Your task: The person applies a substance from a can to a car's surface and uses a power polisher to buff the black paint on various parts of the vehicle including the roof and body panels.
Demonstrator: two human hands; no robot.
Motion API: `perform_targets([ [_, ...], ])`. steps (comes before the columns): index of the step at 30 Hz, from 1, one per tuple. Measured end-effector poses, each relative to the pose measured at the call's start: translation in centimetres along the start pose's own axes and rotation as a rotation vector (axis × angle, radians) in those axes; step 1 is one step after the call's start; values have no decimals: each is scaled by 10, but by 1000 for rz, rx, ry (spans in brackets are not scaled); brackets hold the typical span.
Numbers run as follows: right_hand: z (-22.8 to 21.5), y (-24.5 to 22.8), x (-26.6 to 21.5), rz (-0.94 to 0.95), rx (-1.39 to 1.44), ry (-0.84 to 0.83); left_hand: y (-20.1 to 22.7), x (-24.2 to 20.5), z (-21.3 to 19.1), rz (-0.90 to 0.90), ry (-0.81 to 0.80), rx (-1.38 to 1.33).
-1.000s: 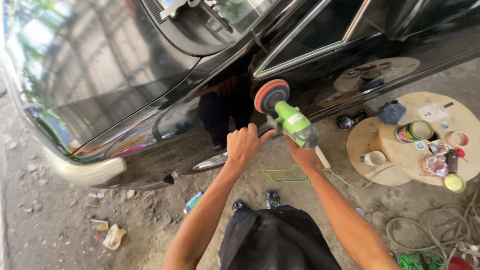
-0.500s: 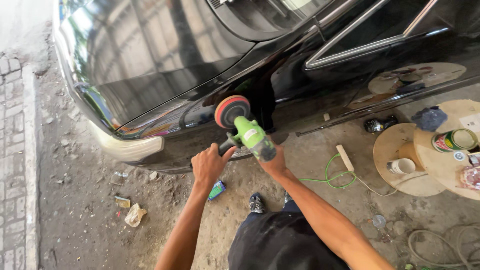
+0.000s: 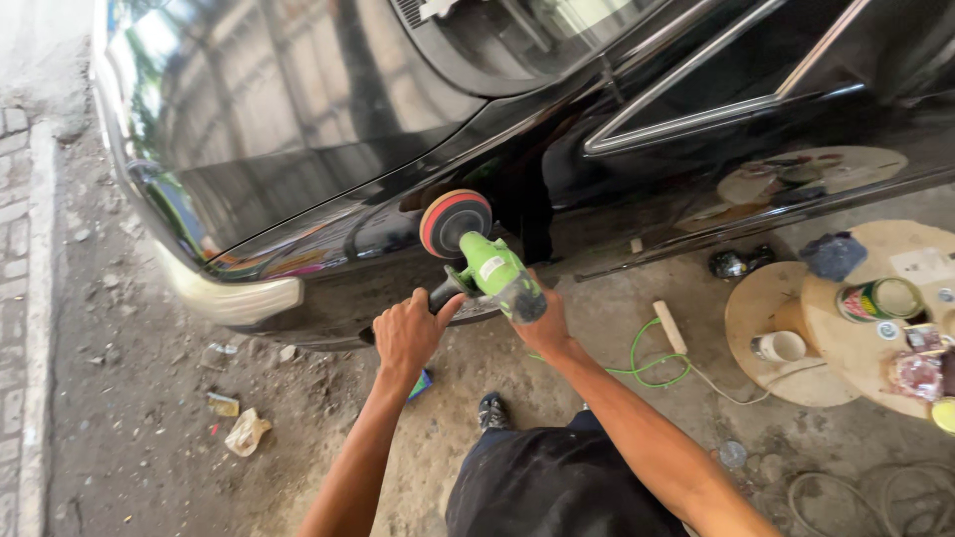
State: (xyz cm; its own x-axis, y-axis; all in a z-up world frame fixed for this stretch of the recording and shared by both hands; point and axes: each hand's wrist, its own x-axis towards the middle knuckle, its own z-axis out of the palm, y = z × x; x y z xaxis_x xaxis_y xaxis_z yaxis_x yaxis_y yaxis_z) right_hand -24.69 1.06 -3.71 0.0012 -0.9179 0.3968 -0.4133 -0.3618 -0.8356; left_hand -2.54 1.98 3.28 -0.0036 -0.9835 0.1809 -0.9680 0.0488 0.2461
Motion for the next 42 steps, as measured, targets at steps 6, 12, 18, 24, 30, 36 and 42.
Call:
perform_targets([
  [6, -87, 61, 5, -203, -392, -67, 97, 24, 20, 79, -3, -78],
  [12, -158, 85, 4, -135, -198, 41, 172, 42, 45, 184, 37, -102],
  [18, -222, 84, 25, -194, -244, 172, 240, 65, 63, 265, 30, -126],
  [24, -275, 84, 39, -209, -257, 262, 302, 86, 79, 364, 100, -176],
  [30, -264, 83, 38, -160, -228, 275, 295, 90, 74, 379, 103, -169],
  [36, -184, 121, 3, -137, -358, 208, 216, 63, 50, 282, -6, -108],
  [42, -93, 121, -15, -22, -142, 60, 129, 31, 31, 127, 40, -61],
])
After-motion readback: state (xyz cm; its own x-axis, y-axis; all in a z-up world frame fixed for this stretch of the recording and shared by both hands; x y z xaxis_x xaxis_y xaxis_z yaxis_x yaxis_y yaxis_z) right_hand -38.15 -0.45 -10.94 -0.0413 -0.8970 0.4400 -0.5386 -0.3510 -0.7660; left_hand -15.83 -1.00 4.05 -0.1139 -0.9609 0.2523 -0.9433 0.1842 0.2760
